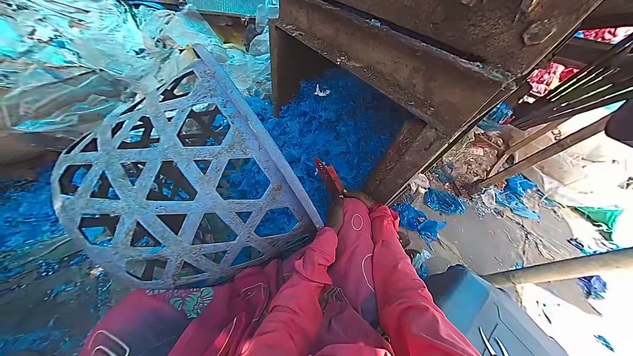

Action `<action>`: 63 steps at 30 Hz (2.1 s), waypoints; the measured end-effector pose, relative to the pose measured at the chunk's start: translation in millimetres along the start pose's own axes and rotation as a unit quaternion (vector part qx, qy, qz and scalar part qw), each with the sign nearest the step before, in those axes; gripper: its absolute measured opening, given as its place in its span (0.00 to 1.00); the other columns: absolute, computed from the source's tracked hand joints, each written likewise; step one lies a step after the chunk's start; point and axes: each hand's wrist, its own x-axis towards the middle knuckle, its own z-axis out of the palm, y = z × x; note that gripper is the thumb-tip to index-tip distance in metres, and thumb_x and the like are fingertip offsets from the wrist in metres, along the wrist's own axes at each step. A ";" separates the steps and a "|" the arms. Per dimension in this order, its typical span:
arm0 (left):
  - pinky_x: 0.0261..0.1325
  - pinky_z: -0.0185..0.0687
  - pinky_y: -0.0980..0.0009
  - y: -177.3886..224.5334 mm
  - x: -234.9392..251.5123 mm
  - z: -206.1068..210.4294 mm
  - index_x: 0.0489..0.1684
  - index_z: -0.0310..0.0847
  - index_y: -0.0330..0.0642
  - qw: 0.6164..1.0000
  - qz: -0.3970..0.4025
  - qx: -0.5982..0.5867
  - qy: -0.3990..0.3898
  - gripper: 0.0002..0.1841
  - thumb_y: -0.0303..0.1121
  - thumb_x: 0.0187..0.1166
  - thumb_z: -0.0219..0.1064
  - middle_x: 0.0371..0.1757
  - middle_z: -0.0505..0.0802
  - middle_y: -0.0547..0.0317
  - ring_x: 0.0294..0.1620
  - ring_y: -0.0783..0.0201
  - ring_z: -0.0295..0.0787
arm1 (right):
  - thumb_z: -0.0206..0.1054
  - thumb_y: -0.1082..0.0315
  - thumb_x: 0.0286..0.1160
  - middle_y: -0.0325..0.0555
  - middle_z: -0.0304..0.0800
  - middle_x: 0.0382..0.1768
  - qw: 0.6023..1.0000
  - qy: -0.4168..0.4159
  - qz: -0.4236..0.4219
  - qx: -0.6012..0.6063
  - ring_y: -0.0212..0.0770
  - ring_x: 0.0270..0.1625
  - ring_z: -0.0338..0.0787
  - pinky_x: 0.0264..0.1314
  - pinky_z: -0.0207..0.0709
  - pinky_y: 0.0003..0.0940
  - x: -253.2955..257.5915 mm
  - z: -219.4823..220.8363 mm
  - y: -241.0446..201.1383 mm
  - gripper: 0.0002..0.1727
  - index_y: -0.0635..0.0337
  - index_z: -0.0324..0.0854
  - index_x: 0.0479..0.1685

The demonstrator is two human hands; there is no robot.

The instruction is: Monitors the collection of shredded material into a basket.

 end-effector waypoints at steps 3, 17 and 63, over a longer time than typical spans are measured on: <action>0.84 0.60 0.53 -1.3 -0.6 1.1 0.77 0.69 0.23 1.000 0.001 -0.002 0.001 0.26 0.36 0.97 0.36 0.78 0.77 0.29 0.82 0.46 0.71 | 0.48 0.77 0.91 0.47 0.84 0.46 0.998 -0.063 -0.009 -0.026 0.24 0.44 0.81 0.53 0.74 0.18 -1.4 -9.7 1.4 0.14 0.76 0.76 0.61; 0.82 0.64 0.55 -4.1 -0.7 4.1 0.74 0.71 0.23 1.000 -0.002 -0.026 0.012 0.27 0.37 0.97 0.36 0.75 0.79 0.30 0.78 0.48 0.74 | 0.42 0.73 0.94 0.43 0.82 0.43 0.993 -0.102 -0.005 -0.057 0.24 0.44 0.81 0.56 0.74 0.20 7.1 -14.0 9.0 0.17 0.71 0.77 0.58; 0.77 0.68 0.56 0.8 -5.6 5.2 0.71 0.74 0.24 0.999 -0.014 -0.038 0.023 0.26 0.37 0.97 0.37 0.72 0.81 0.32 0.74 0.50 0.77 | 0.38 0.72 0.91 0.33 0.85 0.36 0.956 -0.264 -0.123 0.025 0.20 0.40 0.85 0.49 0.79 0.18 87.8 -34.4 67.2 0.18 0.61 0.77 0.48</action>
